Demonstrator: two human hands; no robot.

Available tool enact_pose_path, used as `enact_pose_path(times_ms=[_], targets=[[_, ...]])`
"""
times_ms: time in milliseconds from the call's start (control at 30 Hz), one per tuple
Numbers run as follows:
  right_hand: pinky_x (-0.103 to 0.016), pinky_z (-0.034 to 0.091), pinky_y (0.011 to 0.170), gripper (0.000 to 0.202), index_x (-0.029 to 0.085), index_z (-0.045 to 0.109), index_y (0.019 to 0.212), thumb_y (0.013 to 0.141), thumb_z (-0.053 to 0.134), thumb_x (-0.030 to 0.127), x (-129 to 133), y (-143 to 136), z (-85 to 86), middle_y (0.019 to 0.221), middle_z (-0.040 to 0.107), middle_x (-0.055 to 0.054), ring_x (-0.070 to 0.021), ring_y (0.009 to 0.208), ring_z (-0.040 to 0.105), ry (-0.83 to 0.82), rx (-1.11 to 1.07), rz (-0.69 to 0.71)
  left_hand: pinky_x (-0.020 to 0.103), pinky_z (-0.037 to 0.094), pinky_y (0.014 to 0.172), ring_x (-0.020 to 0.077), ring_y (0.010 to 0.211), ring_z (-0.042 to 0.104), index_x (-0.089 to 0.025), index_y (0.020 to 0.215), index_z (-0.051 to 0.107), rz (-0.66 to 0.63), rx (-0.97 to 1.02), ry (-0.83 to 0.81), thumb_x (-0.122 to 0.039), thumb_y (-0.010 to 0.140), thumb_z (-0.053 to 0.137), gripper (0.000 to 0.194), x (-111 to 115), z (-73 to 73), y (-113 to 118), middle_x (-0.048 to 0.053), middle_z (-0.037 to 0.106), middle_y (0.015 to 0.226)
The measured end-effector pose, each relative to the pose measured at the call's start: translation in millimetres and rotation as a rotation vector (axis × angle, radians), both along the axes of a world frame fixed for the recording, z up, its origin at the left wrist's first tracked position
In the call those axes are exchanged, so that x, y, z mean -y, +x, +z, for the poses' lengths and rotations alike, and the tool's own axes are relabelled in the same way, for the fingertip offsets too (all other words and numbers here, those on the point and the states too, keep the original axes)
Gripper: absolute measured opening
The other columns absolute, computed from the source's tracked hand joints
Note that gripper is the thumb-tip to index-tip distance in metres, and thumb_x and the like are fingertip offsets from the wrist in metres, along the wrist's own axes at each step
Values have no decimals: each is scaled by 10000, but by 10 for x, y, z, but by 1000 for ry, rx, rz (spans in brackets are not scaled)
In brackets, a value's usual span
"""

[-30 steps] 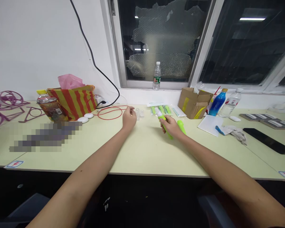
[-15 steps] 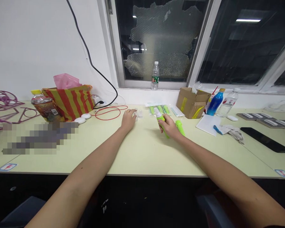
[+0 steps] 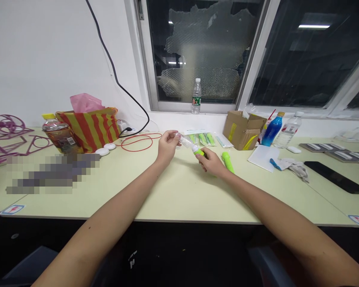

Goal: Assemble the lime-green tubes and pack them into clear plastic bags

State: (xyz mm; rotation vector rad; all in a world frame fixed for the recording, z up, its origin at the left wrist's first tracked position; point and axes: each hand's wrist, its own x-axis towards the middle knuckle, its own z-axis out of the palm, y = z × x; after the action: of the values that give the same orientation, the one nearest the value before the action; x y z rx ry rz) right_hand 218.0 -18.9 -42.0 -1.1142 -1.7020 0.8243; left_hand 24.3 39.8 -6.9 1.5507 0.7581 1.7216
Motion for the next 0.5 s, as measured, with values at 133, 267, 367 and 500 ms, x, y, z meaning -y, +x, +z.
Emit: enact_pose_path(times_ms=[133,267,367,500], targets=[[-243,395,490,319,221,518,897,876,528,539,4,-7,-11,693,522,38,-107,505,477,76,60,-22,283,589,641,129,751,623,-169,989,618,-92,-76,2,-374,785,698,300,96,-38,71,34,627,872],[-256,388,510,366,224,547,995,875,506,568,15,-6,-6,714,527,37,-116,508,490,61,83,-17,271,584,641,135,778,624,-171,1004,616,-135,-146,6,-369,792,696,301,151,-74,114,41,626,893],[-267,381,556,388,219,545,998,832,564,569,9,-3,-9,729,527,34,-133,577,491,102,124,-84,271,583,650,134,783,622,-172,1010,605,-149,-153,8,-361,789,698,305,157,-86,120,38,618,892],[-277,371,608,456,223,489,968,695,720,506,-16,-4,-35,822,548,21,-158,693,483,163,196,-194,277,579,650,133,783,620,-178,1026,582,-181,-123,10,-354,793,692,312,158,-81,125,34,608,896]])
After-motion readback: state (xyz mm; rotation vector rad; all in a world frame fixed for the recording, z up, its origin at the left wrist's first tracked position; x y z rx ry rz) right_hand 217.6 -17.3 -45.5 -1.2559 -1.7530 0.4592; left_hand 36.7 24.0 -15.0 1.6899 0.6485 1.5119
